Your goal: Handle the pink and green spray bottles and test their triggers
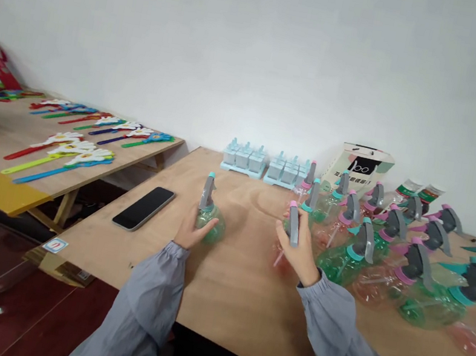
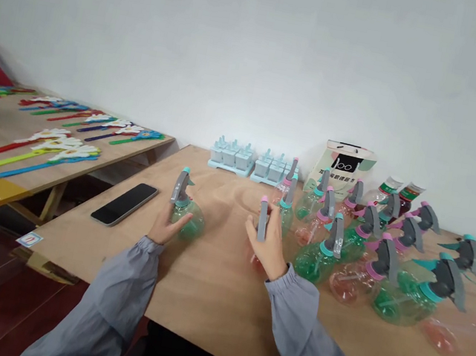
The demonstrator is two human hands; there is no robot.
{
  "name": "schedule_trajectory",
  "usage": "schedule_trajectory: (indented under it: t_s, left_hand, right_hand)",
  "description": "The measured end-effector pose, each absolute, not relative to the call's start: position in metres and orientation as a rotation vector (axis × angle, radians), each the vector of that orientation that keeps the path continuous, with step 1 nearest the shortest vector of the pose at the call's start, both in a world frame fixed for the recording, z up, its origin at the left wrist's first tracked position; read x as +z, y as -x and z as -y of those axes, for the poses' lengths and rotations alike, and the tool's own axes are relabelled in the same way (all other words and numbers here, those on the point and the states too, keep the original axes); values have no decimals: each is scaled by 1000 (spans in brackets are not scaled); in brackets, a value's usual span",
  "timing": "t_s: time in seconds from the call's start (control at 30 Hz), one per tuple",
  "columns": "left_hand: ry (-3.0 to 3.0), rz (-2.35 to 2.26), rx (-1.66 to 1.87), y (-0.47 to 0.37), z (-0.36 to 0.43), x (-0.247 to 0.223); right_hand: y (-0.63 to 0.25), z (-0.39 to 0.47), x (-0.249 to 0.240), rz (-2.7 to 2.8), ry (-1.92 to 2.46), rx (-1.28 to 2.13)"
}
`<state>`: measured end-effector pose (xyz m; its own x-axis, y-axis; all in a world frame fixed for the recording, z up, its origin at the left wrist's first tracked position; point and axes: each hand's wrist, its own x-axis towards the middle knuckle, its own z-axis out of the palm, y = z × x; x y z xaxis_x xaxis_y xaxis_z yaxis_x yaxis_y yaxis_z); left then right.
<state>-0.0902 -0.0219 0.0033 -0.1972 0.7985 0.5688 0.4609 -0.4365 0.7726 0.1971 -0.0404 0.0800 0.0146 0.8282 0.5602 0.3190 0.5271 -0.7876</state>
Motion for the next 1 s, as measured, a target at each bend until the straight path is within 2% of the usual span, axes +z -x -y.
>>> schedule_trajectory:
  t_s: [0.3, 0.67, 1.0]
  left_hand:
    - [-1612, -1456, 1721, 86, 30, 14]
    - [-1841, -1257, 1496, 95, 5, 69]
    - [-1717, -1399, 1540, 76, 25, 74]
  right_hand:
    - [-233, 46, 52, 1481, 1123, 329]
    - [-240, 55, 24, 1428, 1046, 467]
    - [-244, 67, -16, 1439, 1079, 570]
